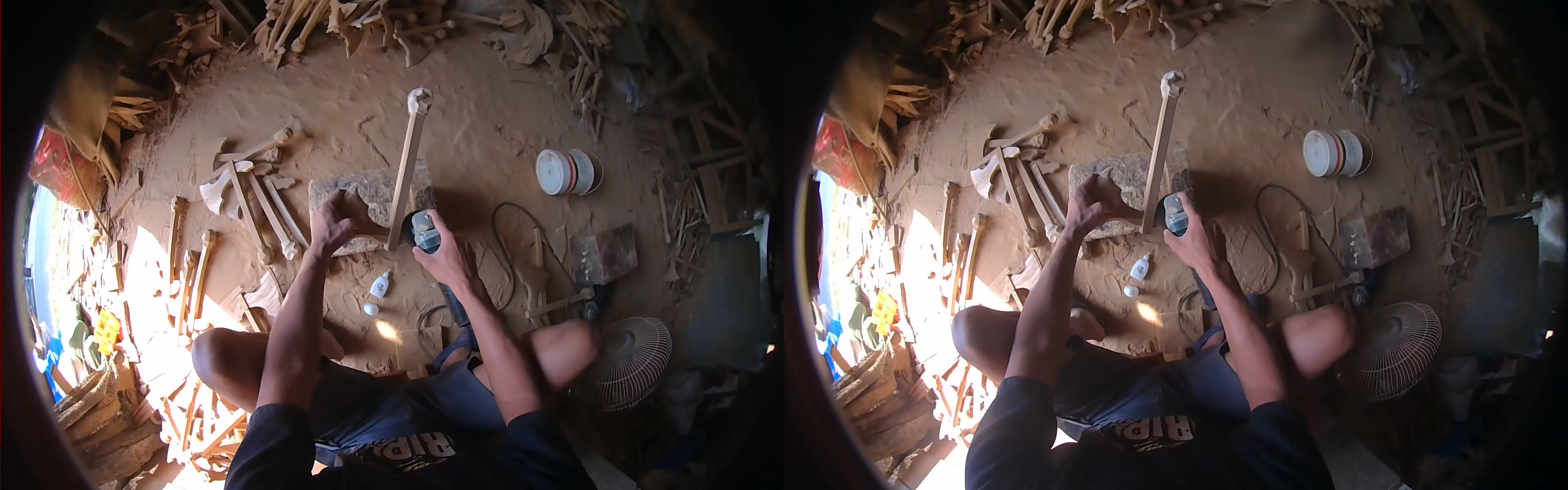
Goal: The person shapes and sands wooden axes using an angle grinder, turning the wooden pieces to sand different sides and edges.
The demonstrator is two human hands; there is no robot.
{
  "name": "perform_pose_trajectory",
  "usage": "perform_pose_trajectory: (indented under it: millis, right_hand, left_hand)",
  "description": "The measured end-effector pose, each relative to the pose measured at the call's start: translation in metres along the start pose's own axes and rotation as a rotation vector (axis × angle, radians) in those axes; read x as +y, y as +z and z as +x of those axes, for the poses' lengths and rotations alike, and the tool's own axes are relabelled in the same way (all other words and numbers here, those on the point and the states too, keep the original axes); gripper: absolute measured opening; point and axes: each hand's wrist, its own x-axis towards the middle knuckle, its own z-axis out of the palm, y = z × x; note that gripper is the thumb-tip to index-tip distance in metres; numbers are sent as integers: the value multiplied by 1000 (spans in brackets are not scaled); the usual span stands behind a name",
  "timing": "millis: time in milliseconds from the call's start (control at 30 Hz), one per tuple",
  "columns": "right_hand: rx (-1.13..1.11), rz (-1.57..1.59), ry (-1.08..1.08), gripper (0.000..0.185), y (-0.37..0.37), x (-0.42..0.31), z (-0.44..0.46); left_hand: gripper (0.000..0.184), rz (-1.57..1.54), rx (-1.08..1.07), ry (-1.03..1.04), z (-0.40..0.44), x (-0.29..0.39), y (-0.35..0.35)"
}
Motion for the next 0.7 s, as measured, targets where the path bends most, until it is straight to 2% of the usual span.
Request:
perform_pose_trajectory:
  millis: [133, 233, 300, 333, 433, 500, 533, 700]
  right_hand:
    - [-39, -171, 120, 86, -6, -14, 1]
    - [-50, -229, 109, 86, -6, -17, 5]
    - [26, -226, 51, 84, -4, -13, 6]
    - [63, -226, 20, 84, -3, -11, 6]
    - [1, -209, 151, 82, -25, -21, 8]
    - [181, 115, -77, 80, 4, 29, 23]
    - [271, 276, -191, 79, 15, 48, 27]
    - [168, 263, -43, 74, -2, 38, 19]
  left_hand:
    - [44, -35, 41, -5, 1, -12, 0]
    - [43, 57, 91, 0, 2, -15, -3]
    - [44, 81, 97, -3, 1, -16, -2]
    - [45, 108, 104, 4, 0, -18, -2]
    - [56, 209, 130, 3, -2, -10, -2]
    - [75, 293, 154, -27, -8, 1, 0]
    - [75, 287, 154, -27, -7, -1, 0]
    - [77, 244, 139, -19, -4, -12, -2]
